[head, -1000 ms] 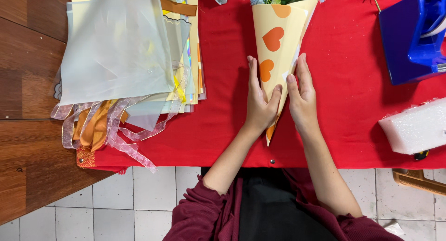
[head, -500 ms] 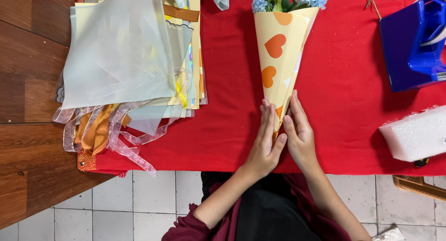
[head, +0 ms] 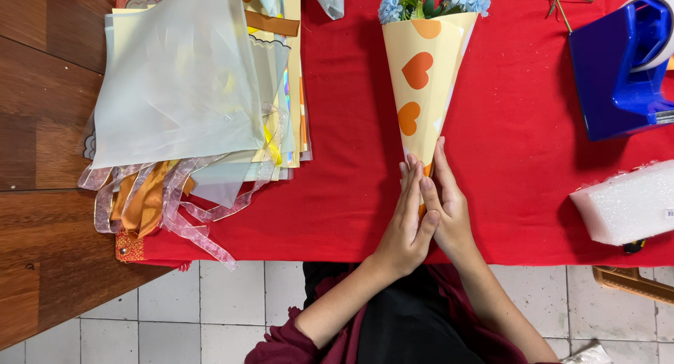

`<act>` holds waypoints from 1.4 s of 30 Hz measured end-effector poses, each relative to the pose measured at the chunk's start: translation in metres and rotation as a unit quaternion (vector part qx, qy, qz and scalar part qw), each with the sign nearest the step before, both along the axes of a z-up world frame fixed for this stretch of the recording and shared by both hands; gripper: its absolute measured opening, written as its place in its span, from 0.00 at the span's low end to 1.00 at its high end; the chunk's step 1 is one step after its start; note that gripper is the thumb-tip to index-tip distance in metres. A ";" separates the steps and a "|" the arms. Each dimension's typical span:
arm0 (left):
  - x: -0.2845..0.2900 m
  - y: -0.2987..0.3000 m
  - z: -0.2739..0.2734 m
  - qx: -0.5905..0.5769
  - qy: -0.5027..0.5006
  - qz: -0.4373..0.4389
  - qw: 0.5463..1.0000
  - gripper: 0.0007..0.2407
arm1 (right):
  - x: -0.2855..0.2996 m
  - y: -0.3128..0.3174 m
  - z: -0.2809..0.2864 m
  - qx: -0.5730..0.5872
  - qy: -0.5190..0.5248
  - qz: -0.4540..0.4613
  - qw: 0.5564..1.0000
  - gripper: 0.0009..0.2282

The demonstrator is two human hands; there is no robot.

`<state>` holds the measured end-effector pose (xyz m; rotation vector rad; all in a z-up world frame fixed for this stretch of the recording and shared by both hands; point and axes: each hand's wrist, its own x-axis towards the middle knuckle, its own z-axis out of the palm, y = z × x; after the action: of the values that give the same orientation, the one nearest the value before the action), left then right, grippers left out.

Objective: The person prepares a bouquet by grouping artificial roses and blue flowers by hand, then wraps them in patterned paper.

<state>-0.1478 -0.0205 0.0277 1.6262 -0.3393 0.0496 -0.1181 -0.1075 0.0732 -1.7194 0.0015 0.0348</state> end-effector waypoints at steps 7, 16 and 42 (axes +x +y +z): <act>0.002 0.004 0.002 -0.003 -0.002 0.004 1.000 0.28 | 0.005 -0.014 -0.017 0.020 0.015 -0.012 1.000 0.23; -0.004 0.027 0.015 -0.124 0.126 0.042 0.983 0.24 | 0.001 -0.047 -0.029 -0.019 0.058 -0.036 0.997 0.10; -0.005 0.031 -0.024 -0.270 0.407 -0.028 0.872 0.27 | -0.024 -0.044 0.018 -0.108 0.176 0.069 0.976 0.06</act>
<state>-0.1527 0.0106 0.0034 0.9555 0.2717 -0.5345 -0.1416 -0.1514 0.0911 -1.9073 0.1535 0.4560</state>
